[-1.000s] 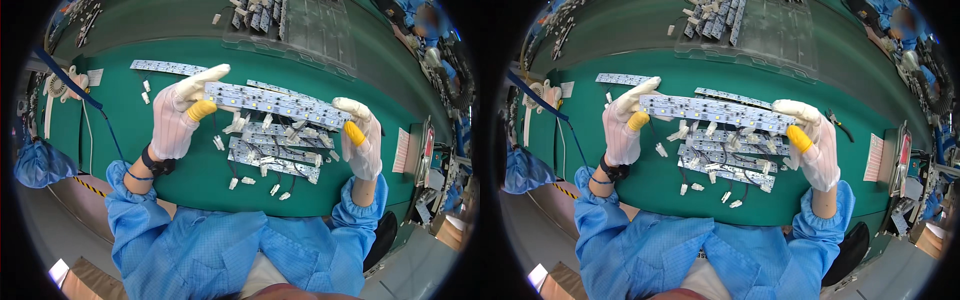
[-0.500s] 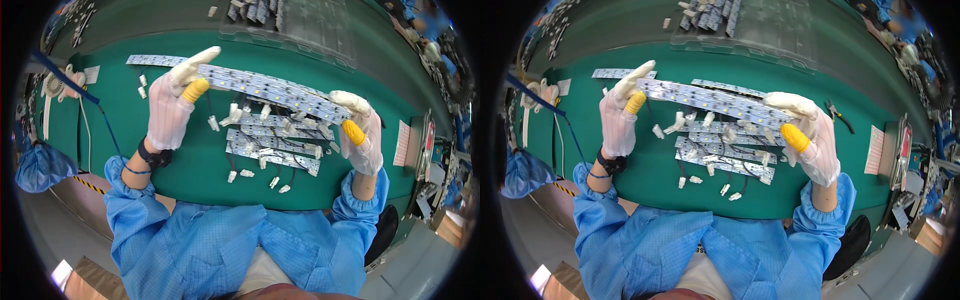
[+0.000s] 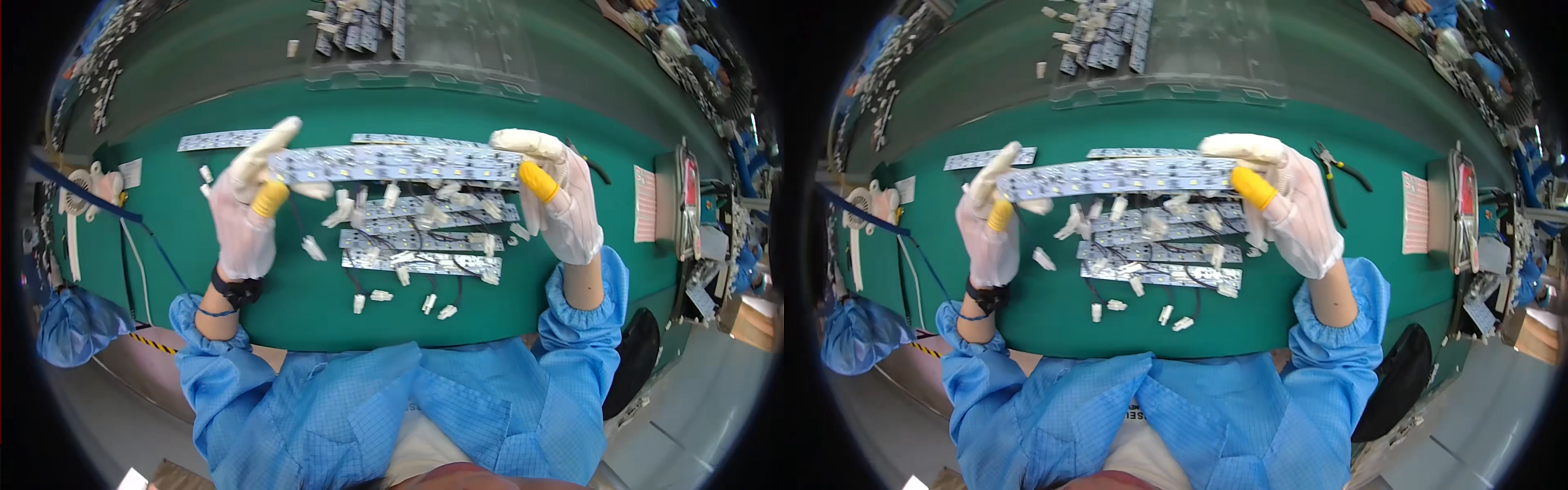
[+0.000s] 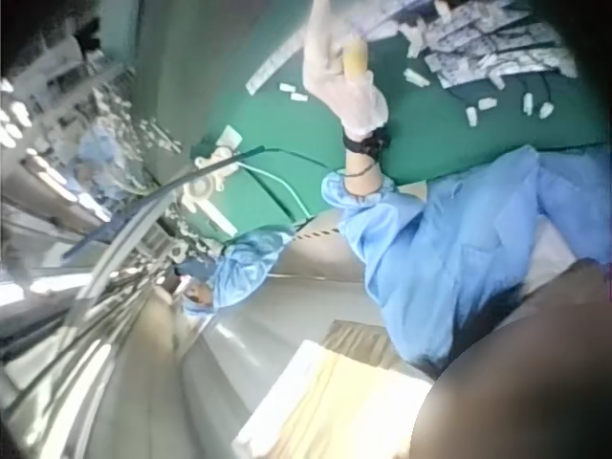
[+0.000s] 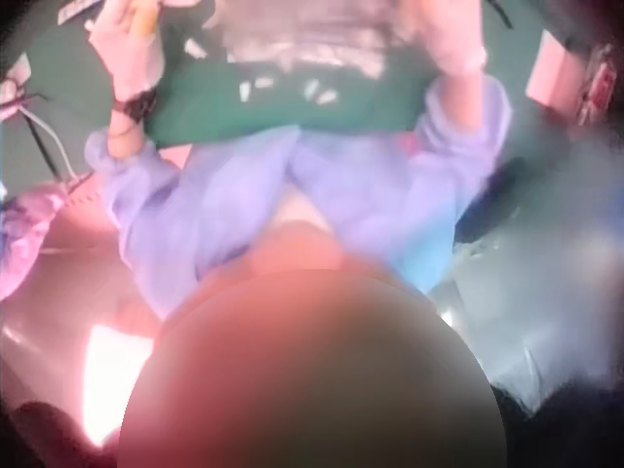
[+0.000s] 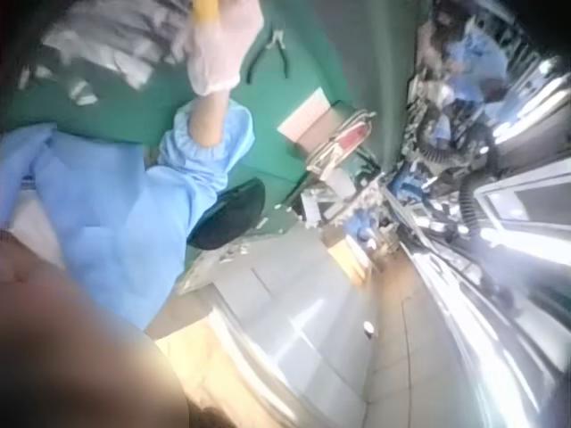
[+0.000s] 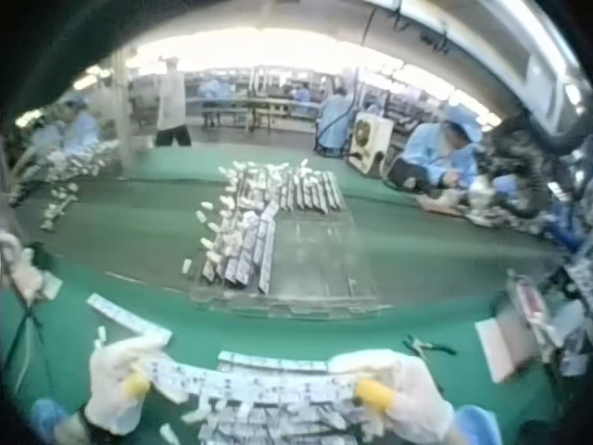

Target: Inspecting and assembling small electronic components onto printed circuit board strips at a factory workbench.

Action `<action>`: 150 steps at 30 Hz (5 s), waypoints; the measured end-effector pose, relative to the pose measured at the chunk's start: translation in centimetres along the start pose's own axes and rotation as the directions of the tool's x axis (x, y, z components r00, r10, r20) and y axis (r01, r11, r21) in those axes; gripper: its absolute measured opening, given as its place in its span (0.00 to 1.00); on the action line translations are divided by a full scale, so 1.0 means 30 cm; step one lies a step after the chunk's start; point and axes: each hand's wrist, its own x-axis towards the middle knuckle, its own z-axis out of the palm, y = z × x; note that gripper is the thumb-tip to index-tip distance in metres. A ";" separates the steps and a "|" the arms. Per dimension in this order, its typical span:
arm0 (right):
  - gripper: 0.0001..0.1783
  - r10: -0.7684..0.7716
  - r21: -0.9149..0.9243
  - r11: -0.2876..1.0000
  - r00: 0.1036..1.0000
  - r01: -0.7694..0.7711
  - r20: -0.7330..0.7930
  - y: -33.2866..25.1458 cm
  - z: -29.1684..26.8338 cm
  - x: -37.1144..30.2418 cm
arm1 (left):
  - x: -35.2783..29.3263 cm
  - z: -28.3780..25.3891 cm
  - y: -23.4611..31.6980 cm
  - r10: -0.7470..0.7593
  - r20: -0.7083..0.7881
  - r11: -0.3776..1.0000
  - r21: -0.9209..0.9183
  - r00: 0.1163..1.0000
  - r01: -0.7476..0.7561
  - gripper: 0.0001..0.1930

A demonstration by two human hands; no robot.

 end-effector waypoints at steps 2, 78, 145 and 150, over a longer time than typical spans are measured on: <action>0.28 -0.026 0.034 0.999 0.999 0.025 0.029 0.000 0.007 0.008 | -0.017 0.024 0.011 0.078 -0.013 0.989 -0.123 0.997 -0.079 0.37; 0.15 -0.436 -0.868 0.379 0.889 0.322 0.139 0.213 -0.036 0.110 | 0.132 -0.111 0.066 0.291 -0.058 0.841 0.491 0.955 -0.227 0.11; 0.39 -0.011 0.104 0.994 0.998 0.017 -0.059 0.008 0.004 -0.018 | 0.012 -0.023 0.016 0.249 0.219 0.847 0.423 0.943 -0.322 0.30; 0.39 0.071 0.057 0.996 0.990 -0.065 -0.119 -0.005 0.017 -0.026 | 0.009 -0.018 0.009 0.242 0.226 0.885 0.348 0.944 -0.310 0.32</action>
